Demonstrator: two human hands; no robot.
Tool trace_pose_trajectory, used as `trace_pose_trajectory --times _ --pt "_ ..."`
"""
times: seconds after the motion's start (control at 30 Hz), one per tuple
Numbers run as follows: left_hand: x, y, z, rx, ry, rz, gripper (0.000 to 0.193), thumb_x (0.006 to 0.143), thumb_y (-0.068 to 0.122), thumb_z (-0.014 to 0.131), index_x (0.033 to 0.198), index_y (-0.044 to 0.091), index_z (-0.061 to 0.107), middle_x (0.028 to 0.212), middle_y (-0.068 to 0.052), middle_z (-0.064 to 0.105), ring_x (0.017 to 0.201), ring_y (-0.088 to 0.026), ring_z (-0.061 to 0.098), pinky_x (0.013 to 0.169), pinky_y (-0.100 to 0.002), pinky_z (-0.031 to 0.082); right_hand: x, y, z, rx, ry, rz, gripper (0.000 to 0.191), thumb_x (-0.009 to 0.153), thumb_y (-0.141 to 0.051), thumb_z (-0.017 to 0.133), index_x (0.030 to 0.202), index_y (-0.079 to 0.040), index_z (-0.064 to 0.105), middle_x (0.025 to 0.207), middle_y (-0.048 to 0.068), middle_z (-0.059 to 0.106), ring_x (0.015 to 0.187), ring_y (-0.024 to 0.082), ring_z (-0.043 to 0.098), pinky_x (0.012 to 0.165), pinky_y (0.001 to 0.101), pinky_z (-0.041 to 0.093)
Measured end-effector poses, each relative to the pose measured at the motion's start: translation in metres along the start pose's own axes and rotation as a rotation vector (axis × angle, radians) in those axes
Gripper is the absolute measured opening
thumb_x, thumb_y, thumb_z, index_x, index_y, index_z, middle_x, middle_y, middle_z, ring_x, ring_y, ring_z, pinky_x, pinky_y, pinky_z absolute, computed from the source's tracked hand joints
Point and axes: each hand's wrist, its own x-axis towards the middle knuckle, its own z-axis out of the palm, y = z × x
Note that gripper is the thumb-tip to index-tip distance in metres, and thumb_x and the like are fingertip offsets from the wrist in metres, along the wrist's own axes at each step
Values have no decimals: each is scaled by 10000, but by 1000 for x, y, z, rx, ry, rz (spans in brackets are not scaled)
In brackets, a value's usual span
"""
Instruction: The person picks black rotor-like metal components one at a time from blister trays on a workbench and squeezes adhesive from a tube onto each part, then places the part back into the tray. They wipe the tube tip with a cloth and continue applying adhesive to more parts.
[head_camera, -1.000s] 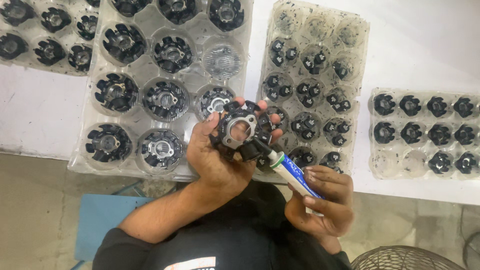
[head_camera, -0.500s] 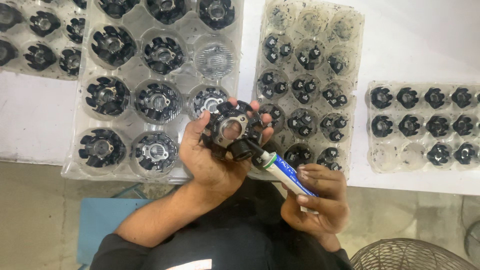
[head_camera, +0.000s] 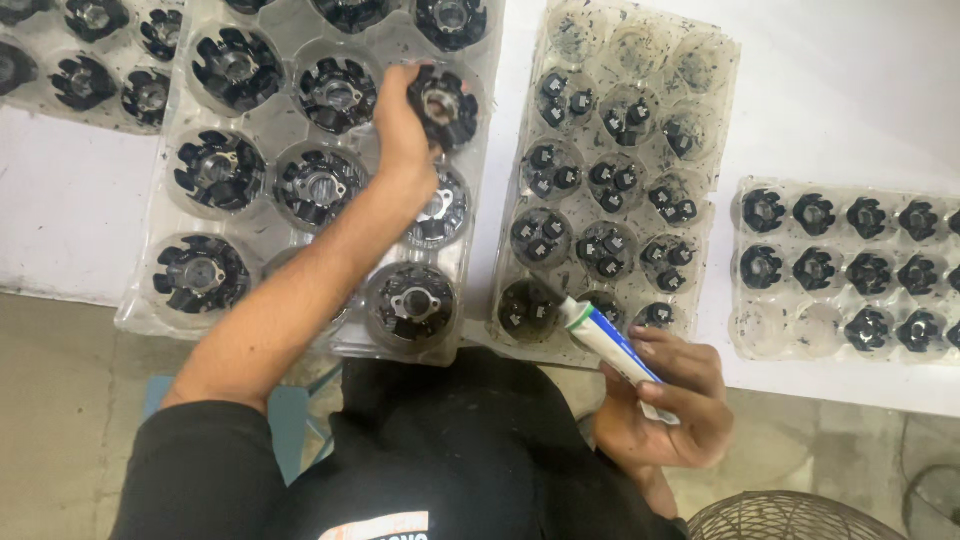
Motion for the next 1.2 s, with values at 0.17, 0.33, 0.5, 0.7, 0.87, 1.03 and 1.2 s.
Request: trace_pose_trajectory --times 0.17,0.33,0.5,0.7,0.87,1.03,1.2 --pt "62 17 -15 1002 -307 366 217 924 241 633 1044 105 750 1107 -85 767 904 -211 750 747 -360 628 2 -3 -4 -45 -130 7 363 867 54 802 1009 -89 501 1004 145 666 952 279 699 841 417 662" --pt "60 32 1 1858 -375 697 141 893 199 725 989 144 814 978 -175 752 925 -360 707 813 -478 556 6 -2 -6 -57 -137 -6 363 854 61 803 1007 -84 507 993 151 672 974 300 707 820 404 648" --pt "92 18 31 1994 -276 872 424 949 413 688 1032 7 776 1248 -266 628 1252 -444 506 1021 -625 377 5 -4 -8 -82 -114 -14 361 849 45 809 1002 -85 510 988 162 670 963 307 703 830 409 628" --pt "98 6 44 2022 -204 966 720 946 667 621 1088 -33 715 1343 -343 468 1315 -505 392 1087 -715 206 -13 1 -15 -106 -68 -47 341 881 -4 811 1003 -83 502 986 140 673 938 260 711 761 336 595" --pt "27 44 48 1449 -387 439 539 965 488 614 1282 54 588 1305 -283 499 1145 -456 560 1001 -523 464 -31 26 -20 152 336 -5 311 989 -55 782 1154 -75 518 1016 152 690 874 188 678 763 259 550" --pt "-106 96 37 1114 -479 -35 390 924 434 677 1080 83 611 1036 -206 727 864 -246 615 754 -389 453 -26 33 -23 363 387 195 328 937 -58 769 1125 -49 501 1014 187 662 825 220 694 742 269 593" --pt "-189 118 35 594 -636 565 412 913 308 827 1104 54 565 1411 -198 536 1251 -246 591 1098 -349 478 -27 16 -10 537 215 290 346 1024 -69 779 1183 -66 472 1030 187 664 865 258 734 782 308 637"
